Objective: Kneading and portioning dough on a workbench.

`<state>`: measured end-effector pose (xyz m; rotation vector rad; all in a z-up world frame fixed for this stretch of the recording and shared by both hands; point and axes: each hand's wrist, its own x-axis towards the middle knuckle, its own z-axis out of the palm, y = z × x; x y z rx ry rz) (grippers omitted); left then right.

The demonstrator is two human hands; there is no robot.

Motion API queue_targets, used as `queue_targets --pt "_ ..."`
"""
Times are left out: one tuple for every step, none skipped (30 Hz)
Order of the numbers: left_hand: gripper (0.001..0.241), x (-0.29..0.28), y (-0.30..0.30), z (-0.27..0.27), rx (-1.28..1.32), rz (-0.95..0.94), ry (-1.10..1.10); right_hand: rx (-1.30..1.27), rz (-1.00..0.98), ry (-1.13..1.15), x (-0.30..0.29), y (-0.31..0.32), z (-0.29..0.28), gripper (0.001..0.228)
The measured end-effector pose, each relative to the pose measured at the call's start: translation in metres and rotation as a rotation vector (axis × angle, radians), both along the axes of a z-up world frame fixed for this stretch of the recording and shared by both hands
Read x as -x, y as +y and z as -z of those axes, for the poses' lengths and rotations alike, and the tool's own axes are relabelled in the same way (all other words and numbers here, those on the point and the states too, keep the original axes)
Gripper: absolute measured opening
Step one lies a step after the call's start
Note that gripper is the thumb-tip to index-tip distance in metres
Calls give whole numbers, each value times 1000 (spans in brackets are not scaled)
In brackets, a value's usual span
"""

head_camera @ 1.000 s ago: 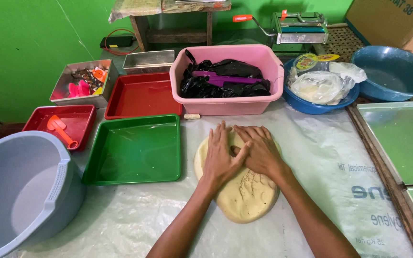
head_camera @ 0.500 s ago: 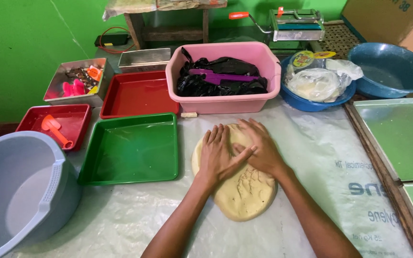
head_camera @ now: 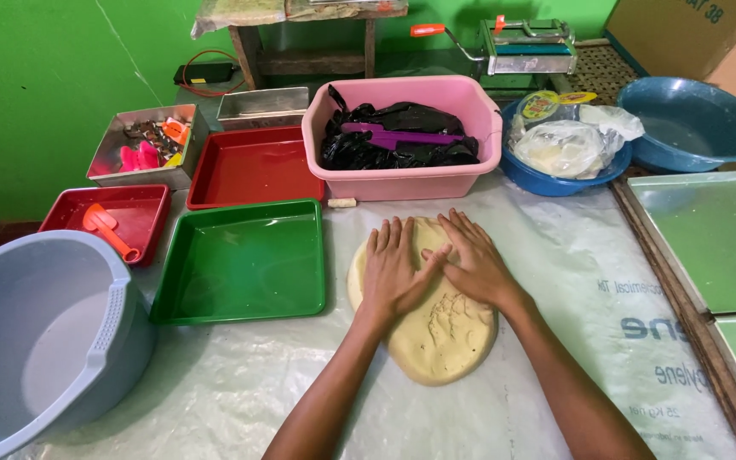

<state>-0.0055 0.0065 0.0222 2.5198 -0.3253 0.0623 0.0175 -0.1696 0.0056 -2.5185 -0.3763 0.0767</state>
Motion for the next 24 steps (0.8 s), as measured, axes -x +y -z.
queue_targets --pt "83 1 1 1 -1 0 -1 -1 0 -1 -1 -4 1 73" --pt "85 1 1 1 66 -7 -13 -62 -14 42 -3 -9 1 73" --pt "86 1 2 2 133 -13 -25 -123 -28 84 -5 -14 1 74" --pt "86 1 0 2 134 -18 -25 -121 -33 85 -3 -14 -4 74" --pt "84 1 -2 2 133 -59 -52 -162 -19 105 -2 -13 -8 70" --pt "82 3 -2 3 130 -104 -75 -204 -7 130 0 -12 -12 66" --pt "82 5 -6 7 130 -112 -70 -203 -14 137 2 -14 -7 66" --pt "81 5 -9 9 38 -172 -154 -239 0 134 0 -16 -4 64" --pt "80 5 -13 11 -55 -231 -236 -274 15 132 -1 -18 -1 61" --pt "80 3 -14 16 -58 -236 -238 -276 9 132 -2 -17 -1 61" --pt "85 2 -15 22 -111 -230 -186 -280 25 134 -3 -16 -2 60" --pt "91 1 -16 28 -165 -223 -131 -286 42 139 -4 -15 -3 58" --pt "91 0 -15 33 -169 -226 -129 -289 39 142 -3 -16 -1 58" --pt "88 -1 -13 38 -161 -203 -172 -301 53 140 -3 -16 0 58" --pt "86 -1 -12 43 -153 -180 -215 -312 67 137 -2 -16 1 57" --pt "86 -2 -8 40 -157 -182 -219 -316 64 134 -2 -17 0 57" --pt "87 -2 -5 38 -161 -156 -225 -379 85 147 -1 -17 -1 53" --pt "87 -1 -3 37 -164 -128 -226 -441 110 165 2 -19 0 49" --pt "87 -3 2 37 -167 -127 -224 -443 111 167 5 -17 -4 49" --pt "86 -6 7 36 -153 -76 -191 -560 119 176 8 -16 -8 49" --pt "86 -9 12 35 -139 -26 -157 -677 128 185 10 -16 -12 49" --pt "86 -8 18 29 -139 -23 -154 -677 131 187 9 -16 -11 49" --pt "82 -8 23 23 -66 18 -126 -747 121 163 8 -17 -10 48" --pt "78 -8 28 17 7 58 -100 -817 109 136 7 -18 -9 47"
